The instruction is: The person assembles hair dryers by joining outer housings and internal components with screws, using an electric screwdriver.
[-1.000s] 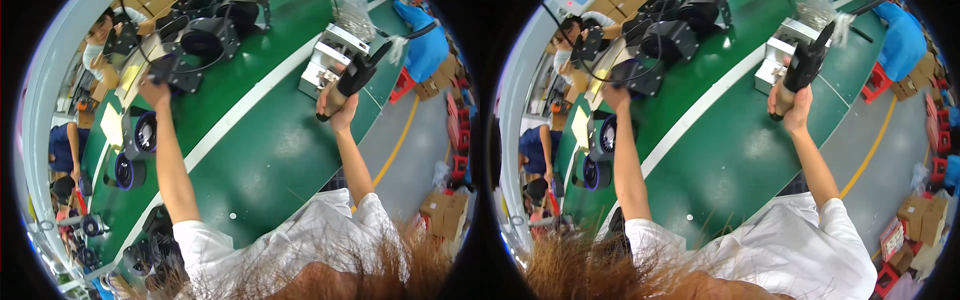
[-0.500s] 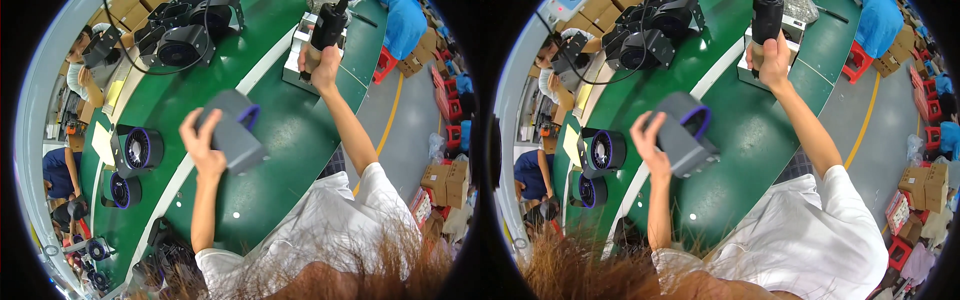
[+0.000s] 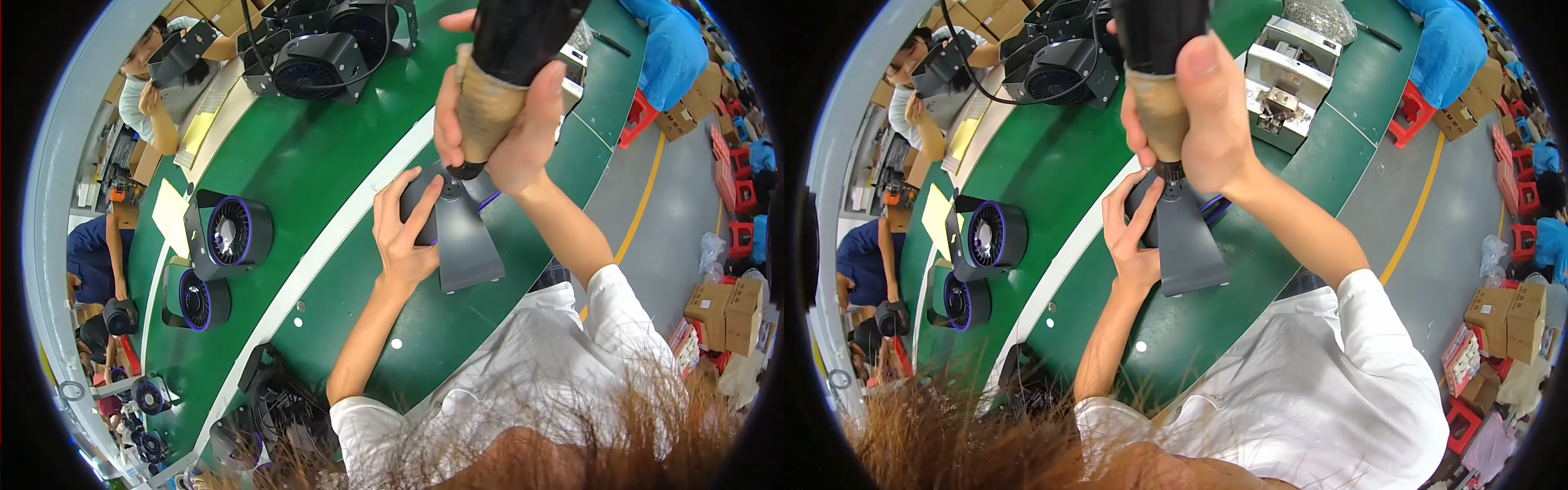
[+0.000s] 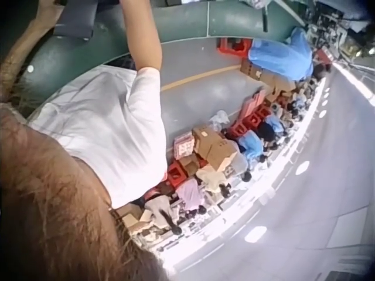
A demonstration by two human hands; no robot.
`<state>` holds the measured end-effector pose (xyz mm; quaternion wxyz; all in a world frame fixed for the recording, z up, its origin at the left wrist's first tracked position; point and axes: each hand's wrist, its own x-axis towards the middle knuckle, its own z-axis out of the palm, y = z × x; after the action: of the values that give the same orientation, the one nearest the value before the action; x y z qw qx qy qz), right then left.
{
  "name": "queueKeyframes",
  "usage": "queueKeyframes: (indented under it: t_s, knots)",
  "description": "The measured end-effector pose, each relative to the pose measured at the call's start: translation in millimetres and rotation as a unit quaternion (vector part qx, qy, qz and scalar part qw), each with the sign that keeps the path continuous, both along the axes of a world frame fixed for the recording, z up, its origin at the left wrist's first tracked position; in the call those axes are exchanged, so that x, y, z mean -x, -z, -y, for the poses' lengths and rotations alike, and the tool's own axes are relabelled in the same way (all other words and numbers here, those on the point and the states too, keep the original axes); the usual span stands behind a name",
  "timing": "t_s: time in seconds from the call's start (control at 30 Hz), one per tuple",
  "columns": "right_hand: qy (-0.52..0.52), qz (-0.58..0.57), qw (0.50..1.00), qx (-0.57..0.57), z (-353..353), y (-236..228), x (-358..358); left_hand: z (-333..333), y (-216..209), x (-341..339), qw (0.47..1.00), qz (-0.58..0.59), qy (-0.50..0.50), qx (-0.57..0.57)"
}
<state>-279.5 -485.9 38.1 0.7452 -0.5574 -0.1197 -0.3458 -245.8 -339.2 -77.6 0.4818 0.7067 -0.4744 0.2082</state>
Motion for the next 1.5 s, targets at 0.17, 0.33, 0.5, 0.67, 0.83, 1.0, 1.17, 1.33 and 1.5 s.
queueKeyframes:
  t_s: [0.17, 0.33, 0.5, 0.67, 0.83, 1.0, 1.17, 1.33, 1.5]
  knots:
    - [0.046, -0.037, 0.995, 0.083, -13, 10, -5, -1, 2, -1, 1.000, -0.008, 0.004, 0.008]
    - [0.043, -0.046, 0.994, 0.094, -15, 15, -8, 0, 3, -1, 1.000, -0.019, 0.001, 0.014]
    - [0.021, -0.073, 0.996, 0.044, -2, 15, -3, 3, -4, 2, 0.999, -0.036, 0.009, -0.018]
    - [-0.058, 0.004, 0.996, -0.063, 25, 18, 2, 0, -5, 6, 0.910, -0.405, 0.090, -0.020]
    - [0.299, -0.008, 0.951, 0.084, 108, 47, 5, 4, 33, 10, 0.516, -0.821, 0.230, 0.088]
    - [0.359, -0.029, 0.924, 0.129, 142, 106, -9, 14, 73, 8, 0.213, -0.911, 0.345, 0.074]
    - [0.264, -0.048, 0.960, 0.081, 118, 90, -3, 23, 69, 7, 0.235, -0.877, 0.411, 0.077]
    - [0.173, -0.077, 0.982, 0.022, 90, 32, 4, 24, 79, 11, 0.232, -0.875, 0.418, 0.078]
    - [0.074, -0.049, 0.996, -0.030, 55, 7, 7, 23, 86, 7, 0.211, -0.881, 0.414, 0.086]
